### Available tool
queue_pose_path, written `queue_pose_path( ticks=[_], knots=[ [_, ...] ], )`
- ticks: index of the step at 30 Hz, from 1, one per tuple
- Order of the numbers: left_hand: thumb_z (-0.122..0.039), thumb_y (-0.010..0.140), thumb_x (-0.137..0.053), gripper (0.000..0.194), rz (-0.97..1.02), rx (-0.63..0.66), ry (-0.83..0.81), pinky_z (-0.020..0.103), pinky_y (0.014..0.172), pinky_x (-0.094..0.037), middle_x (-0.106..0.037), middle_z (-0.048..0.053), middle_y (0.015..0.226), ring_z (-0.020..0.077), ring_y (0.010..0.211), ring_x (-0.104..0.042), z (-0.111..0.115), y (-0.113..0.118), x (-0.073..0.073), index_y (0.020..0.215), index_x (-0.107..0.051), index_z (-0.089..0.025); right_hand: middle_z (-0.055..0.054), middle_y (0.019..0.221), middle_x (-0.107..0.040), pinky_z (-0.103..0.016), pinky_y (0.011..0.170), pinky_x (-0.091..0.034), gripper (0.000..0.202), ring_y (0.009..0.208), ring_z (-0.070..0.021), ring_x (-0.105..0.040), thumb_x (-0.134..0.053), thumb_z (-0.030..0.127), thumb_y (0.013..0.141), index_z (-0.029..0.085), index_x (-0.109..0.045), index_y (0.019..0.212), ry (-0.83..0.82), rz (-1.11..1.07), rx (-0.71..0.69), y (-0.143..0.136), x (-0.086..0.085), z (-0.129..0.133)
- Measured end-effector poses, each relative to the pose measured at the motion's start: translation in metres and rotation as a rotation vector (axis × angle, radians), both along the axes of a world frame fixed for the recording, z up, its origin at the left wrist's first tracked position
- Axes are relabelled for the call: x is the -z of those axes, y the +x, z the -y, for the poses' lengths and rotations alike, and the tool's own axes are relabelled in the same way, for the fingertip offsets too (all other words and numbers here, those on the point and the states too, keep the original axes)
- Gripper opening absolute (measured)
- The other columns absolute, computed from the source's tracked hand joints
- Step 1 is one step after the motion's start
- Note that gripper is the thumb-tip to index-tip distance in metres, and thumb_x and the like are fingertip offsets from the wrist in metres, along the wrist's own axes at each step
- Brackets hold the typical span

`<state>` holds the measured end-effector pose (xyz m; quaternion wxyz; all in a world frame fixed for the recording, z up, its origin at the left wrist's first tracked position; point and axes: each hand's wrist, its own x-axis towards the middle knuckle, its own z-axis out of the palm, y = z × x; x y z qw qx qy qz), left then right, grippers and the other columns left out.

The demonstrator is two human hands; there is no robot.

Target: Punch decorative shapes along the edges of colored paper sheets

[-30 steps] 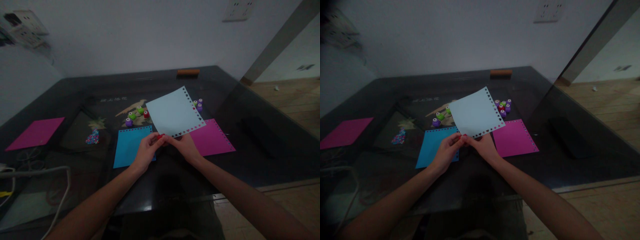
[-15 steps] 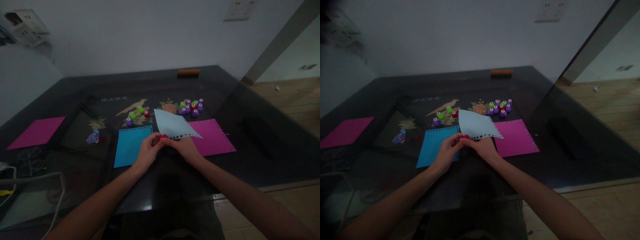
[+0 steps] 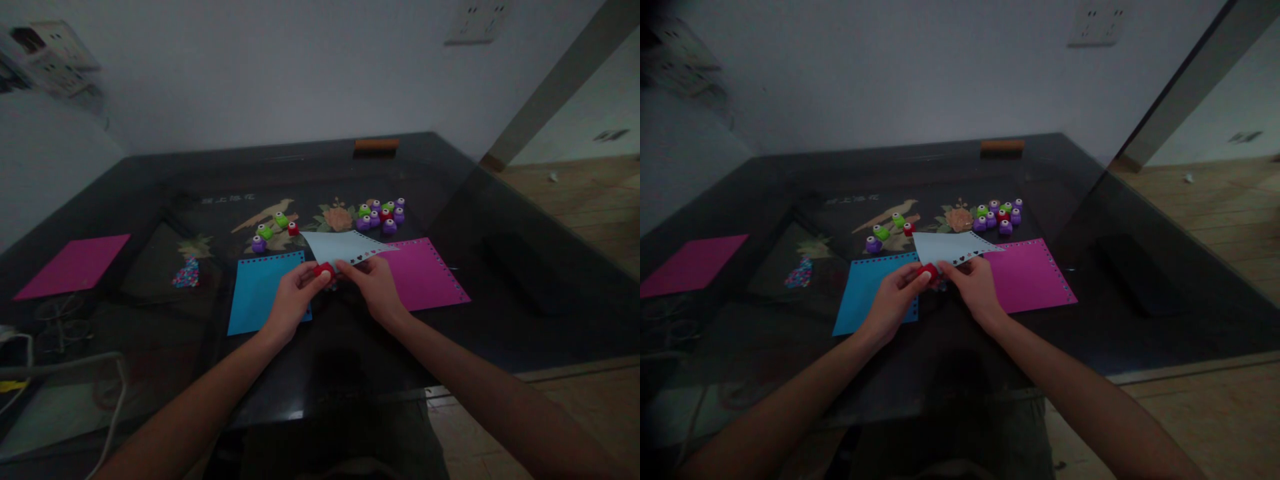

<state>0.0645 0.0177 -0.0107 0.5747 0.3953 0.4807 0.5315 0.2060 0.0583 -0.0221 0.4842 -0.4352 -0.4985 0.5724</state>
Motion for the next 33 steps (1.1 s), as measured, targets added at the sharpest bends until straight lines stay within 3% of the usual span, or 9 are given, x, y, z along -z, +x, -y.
queue_pose_path(
  ticks=[16, 24, 33],
  knots=[
    [-0.025, 0.068, -0.077, 0.03, 0.094, 0.008, -0.068, 0.031, 0.089, -0.046, -0.071, 0.002, 0.09, 0.0154, 0.088, -0.064, 0.001, -0.001, 0.003, 0.092, -0.063, -0.017, -0.003, 0.069, -0.069, -0.03, 0.061, -0.051, 0.023, 0.062, -0.0162, -0.063, -0.072, 0.039, 0.067, 0.017, -0.065, 0.068, 0.042, 0.055, 0.066, 0.003, -0.006, 0.0],
    [-0.026, 0.068, -0.075, 0.028, 0.045, 0.031, -0.054, 0.028, 0.079, -0.048, -0.07, 0.002, 0.09, 0.0162, 0.086, -0.064, 0.001, -0.002, 0.0, 0.091, -0.062, -0.018, -0.004, 0.069, -0.069, -0.031, 0.061, -0.051, 0.024, 0.064, -0.0177, -0.063, -0.071, 0.04, 0.066, 0.017, -0.065, 0.069, 0.077, 0.102, 0.052, 0.005, -0.009, 0.0],
    [-0.024, 0.068, -0.076, 0.029, 0.071, 0.061, -0.053, 0.028, 0.083, -0.047, -0.07, 0.004, 0.097, 0.016, 0.09, -0.063, 0.001, -0.003, 0.002, 0.094, -0.064, -0.018, -0.002, 0.067, -0.069, -0.03, 0.058, -0.048, 0.02, 0.063, -0.018, -0.062, -0.072, 0.037, 0.066, 0.018, -0.064, 0.066, 0.107, 0.161, 0.039, 0.006, -0.014, 0.002]
  ],
)
